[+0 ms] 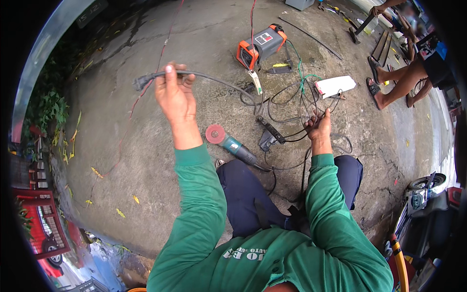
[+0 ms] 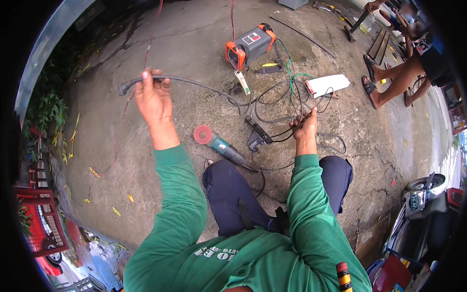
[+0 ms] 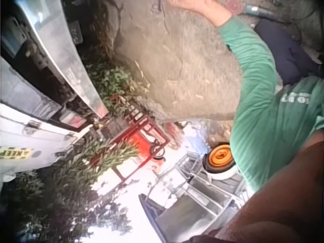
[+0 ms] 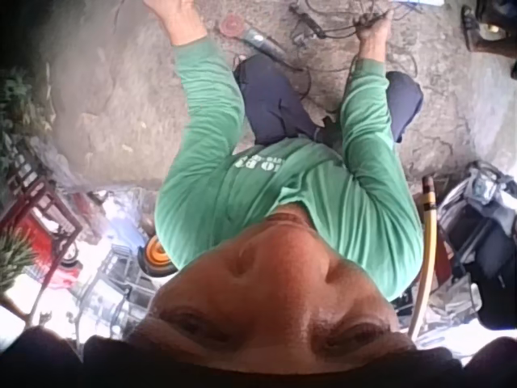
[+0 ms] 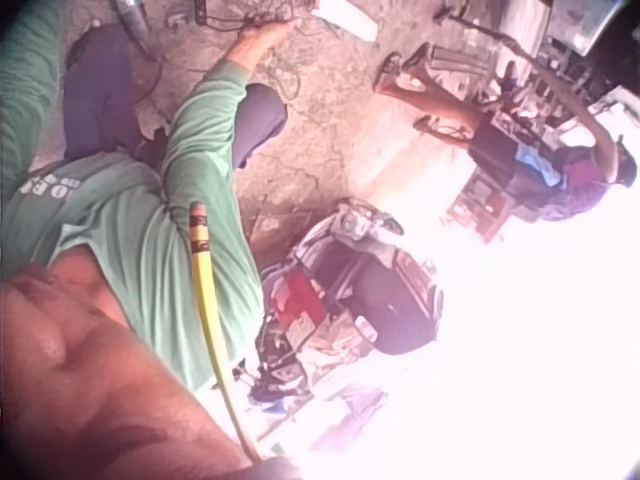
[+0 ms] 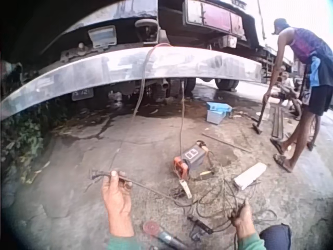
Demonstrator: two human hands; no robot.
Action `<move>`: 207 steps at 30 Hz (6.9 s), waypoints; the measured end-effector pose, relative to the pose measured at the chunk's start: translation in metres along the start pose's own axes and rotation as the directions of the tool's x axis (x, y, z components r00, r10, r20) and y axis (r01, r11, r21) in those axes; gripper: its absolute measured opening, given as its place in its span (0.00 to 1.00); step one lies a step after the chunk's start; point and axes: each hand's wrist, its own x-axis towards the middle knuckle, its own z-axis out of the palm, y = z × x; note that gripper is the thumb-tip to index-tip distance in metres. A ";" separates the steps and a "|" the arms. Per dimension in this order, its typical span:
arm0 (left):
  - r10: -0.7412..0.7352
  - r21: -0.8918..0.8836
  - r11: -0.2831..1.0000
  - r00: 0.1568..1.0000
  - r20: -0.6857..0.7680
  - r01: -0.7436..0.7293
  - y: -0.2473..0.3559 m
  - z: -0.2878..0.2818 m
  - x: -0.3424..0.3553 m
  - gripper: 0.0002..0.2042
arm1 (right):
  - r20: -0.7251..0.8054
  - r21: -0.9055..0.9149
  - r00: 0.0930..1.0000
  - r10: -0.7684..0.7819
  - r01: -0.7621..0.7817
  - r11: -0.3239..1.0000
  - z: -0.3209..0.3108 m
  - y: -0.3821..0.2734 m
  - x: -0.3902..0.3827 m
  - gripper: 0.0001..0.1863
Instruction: The person sits on the floor and prepares a welding machine by plugging it in. They then pick up a metal part and a welding torch, attach a ground clamp to the part, and begin welding the metal piece on the ground.
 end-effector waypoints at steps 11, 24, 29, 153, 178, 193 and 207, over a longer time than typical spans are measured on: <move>-0.511 0.282 0.859 0.754 0.413 0.428 -0.020 0.024 -0.072 0.12 | 0.855 -0.282 0.468 -0.223 0.781 0.557 0.082 0.011 -0.179 0.34; -0.621 0.960 0.267 0.748 0.234 -0.078 -0.236 -0.104 -0.009 0.26 | 0.771 -0.223 0.576 -0.272 0.644 0.732 0.132 -0.095 -0.165 0.18; -0.509 0.962 0.232 0.824 0.247 -0.145 -0.305 -0.102 -0.029 0.31 | 0.621 -0.456 0.784 0.003 0.358 0.815 0.145 -0.046 -0.116 0.09; -0.120 0.850 0.505 0.964 0.238 -0.147 -0.217 -0.107 -0.011 0.16 | 0.762 -0.635 0.639 -0.106 0.703 -0.319 0.171 -0.012 -0.040 0.24; -0.854 0.998 -0.062 0.516 -0.061 0.015 -0.253 -0.045 -0.293 0.13 | 0.553 -0.393 0.702 -0.449 0.695 0.602 -0.003 -0.225 0.053 0.22; -0.784 0.977 -0.204 0.608 -0.124 -0.064 -0.330 -0.031 -0.386 0.12 | 0.701 -0.712 0.586 -0.408 0.542 -0.445 -0.140 -0.195 0.094 0.32; -0.745 0.966 0.252 0.649 0.156 0.057 -0.246 -0.075 -0.378 0.10 | 0.753 -0.437 0.636 -0.166 0.295 -0.850 -0.227 -0.063 0.123 0.27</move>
